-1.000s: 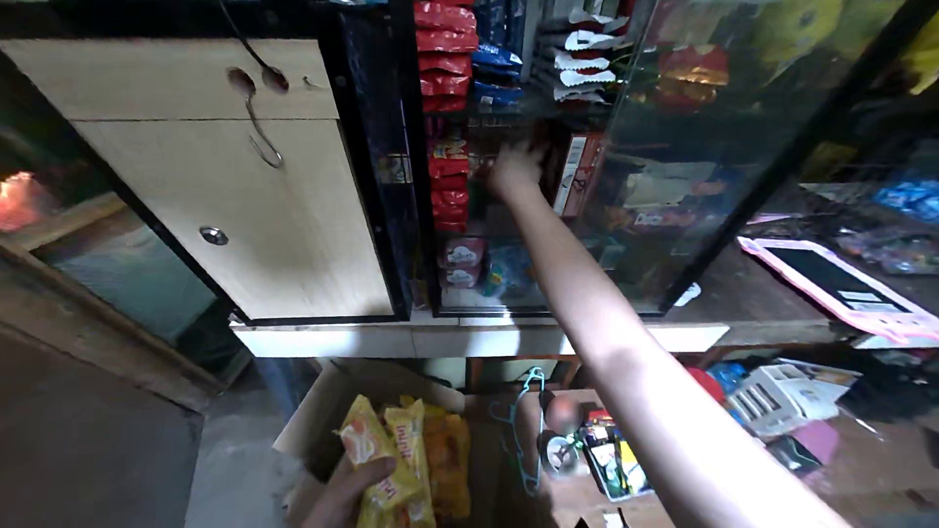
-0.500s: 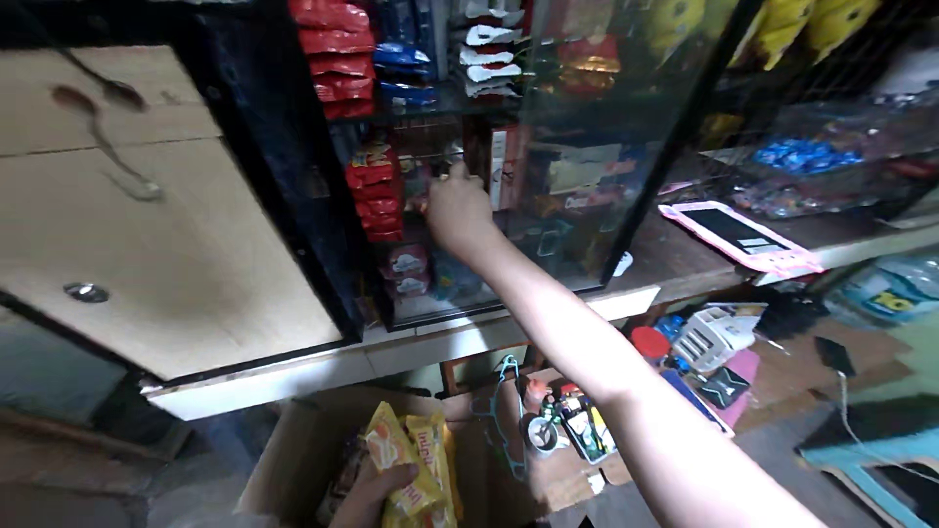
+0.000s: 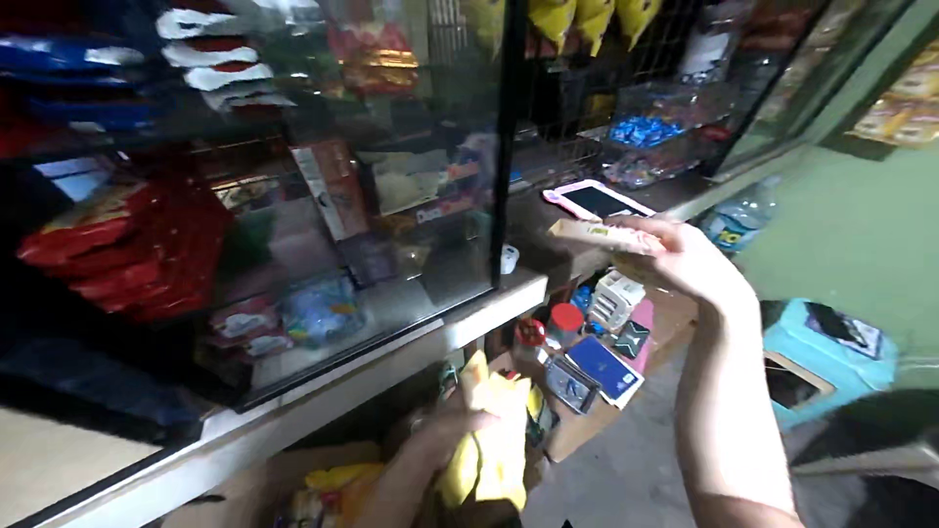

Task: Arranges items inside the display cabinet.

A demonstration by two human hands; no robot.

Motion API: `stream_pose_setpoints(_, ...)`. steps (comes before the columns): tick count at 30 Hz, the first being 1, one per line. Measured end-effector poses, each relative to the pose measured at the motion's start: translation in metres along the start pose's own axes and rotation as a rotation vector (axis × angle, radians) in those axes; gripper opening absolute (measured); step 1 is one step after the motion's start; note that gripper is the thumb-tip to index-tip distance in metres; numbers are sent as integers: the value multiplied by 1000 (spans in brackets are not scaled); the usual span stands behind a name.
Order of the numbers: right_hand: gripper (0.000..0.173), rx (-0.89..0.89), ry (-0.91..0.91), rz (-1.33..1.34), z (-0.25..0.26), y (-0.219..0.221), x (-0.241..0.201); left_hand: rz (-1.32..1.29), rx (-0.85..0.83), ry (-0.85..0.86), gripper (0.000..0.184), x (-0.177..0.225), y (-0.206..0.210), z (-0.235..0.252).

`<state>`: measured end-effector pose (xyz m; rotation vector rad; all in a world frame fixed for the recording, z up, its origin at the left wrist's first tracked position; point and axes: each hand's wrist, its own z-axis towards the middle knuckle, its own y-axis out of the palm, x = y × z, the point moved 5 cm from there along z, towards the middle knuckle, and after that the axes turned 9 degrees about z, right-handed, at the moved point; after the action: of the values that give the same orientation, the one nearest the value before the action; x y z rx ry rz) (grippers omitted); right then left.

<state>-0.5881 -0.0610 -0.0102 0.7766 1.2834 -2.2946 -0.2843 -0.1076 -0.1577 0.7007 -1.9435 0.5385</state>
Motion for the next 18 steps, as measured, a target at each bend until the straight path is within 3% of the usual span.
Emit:
stream_pose_setpoints(3, 40, 225, 294, -112, 32, -8, 81, -10, -31, 117, 39, 85, 54, 52)
stream_pose_setpoints(5, 43, 355, 383, -86, 48, -8, 122, -94, -50, 165, 29, 141, 88, 99)
stream_pose_setpoints(7, 47, 427, 420, -38, 62, -7, 152, -103, -3, 209, 31, 177, 110, 154)
stream_pose_setpoints(9, 51, 432, 440, -9, 74, -4, 172, -144, 46, 276, 40, 192, 119, 209)
stream_pose_setpoints(13, 57, 337, 436, -56, 97, 2, 199, -204, 234, 199, 59, 193, 118, 294)
stream_pose_setpoints(18, 53, 337, 315, -60, 122, 21, 212, 24, 532, 222, 82, 203, 90, 342)
